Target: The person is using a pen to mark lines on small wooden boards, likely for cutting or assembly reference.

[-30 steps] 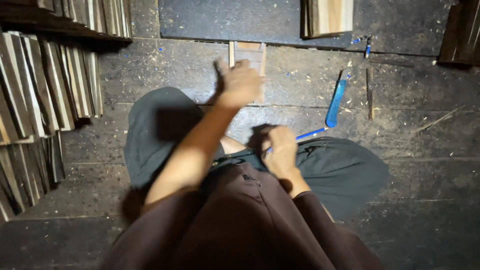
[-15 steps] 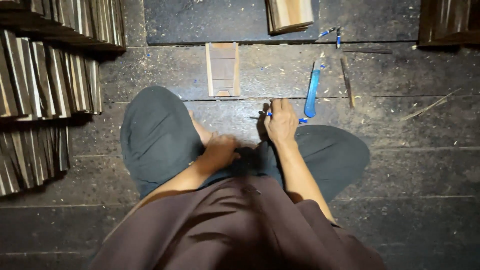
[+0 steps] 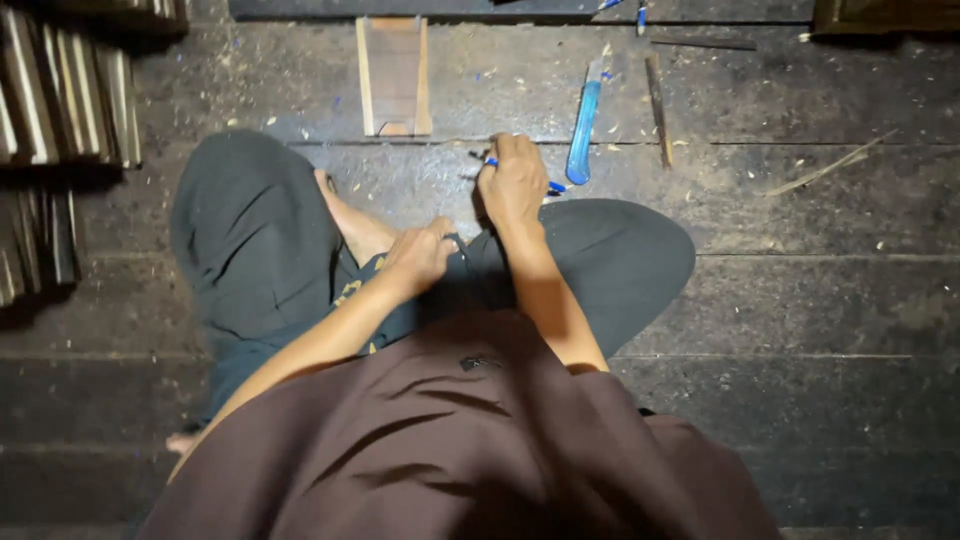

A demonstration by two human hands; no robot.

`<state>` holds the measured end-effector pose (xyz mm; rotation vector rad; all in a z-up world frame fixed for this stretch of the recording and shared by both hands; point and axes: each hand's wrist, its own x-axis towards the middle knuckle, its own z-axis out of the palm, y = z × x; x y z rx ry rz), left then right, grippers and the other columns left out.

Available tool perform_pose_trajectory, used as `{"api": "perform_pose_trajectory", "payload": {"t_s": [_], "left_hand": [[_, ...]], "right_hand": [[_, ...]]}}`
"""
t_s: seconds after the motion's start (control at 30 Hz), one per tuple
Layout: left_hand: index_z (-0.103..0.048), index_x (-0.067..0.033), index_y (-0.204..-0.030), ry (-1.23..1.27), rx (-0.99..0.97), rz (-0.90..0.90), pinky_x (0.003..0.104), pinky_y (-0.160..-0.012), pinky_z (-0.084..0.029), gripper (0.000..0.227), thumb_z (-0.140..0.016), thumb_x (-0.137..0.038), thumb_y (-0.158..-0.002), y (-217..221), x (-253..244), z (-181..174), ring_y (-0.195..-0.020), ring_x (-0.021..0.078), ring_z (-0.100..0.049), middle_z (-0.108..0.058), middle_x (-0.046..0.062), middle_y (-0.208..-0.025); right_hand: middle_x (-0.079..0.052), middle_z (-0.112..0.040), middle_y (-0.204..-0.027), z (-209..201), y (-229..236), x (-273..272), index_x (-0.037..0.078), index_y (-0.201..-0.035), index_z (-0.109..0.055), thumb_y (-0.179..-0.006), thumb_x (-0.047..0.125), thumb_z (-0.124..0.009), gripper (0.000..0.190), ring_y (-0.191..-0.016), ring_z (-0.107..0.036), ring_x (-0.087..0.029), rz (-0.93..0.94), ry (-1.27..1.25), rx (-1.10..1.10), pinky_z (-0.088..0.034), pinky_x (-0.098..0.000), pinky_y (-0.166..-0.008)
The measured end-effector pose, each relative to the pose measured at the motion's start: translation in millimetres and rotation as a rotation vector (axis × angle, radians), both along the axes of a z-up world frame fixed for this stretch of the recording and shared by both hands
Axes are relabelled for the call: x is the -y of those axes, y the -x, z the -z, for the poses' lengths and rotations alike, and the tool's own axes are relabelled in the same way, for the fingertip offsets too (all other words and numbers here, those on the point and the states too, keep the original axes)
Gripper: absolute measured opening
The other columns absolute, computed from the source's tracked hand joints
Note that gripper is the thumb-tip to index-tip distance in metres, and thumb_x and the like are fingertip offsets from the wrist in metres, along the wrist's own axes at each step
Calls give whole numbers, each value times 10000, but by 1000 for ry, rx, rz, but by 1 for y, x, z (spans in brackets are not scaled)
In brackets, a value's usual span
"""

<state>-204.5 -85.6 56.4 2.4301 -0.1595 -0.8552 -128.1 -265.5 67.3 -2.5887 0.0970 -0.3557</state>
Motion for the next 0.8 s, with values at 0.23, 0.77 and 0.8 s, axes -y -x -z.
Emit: {"api": "perform_pose_trajectory", "payload": {"t_s": [0.23, 0.77, 0.8], "left_hand": [[-705, -81, -1035, 80, -80, -269, 564, -989, -497, 342, -454, -312, -1024, 10, -8, -3, -1115, 437, -664, -734, 240, -1049], [-762, -75, -1044, 176, -311, -676, 486, -929, -526, 449, -852, -125, -607, -7, -49, 6, -1083, 393, -688, -749, 211, -1017], [-776, -78, -1023, 102, -338, -577, 498, -933, -526, 392, -848, -111, -639, -6, -55, -2, -1088, 411, -683, -742, 236, -1024]], "right_hand": [[-123, -570, -811, -4, 10, 5, 103, -927, -650, -980, 213, -572, 144, -854, -666, -370, 3, -97, -10, -557, -477, -760], [-142, -622, -819, -54, -13, 19, 121, -968, -699, -909, 134, -659, 72, -804, -691, -443, -190, -176, 4, -563, -550, -712], [-135, -620, -825, -61, -15, 20, 132, -970, -696, -915, 133, -660, 66, -809, -691, -434, -180, -163, 41, -565, -537, -715]]}}
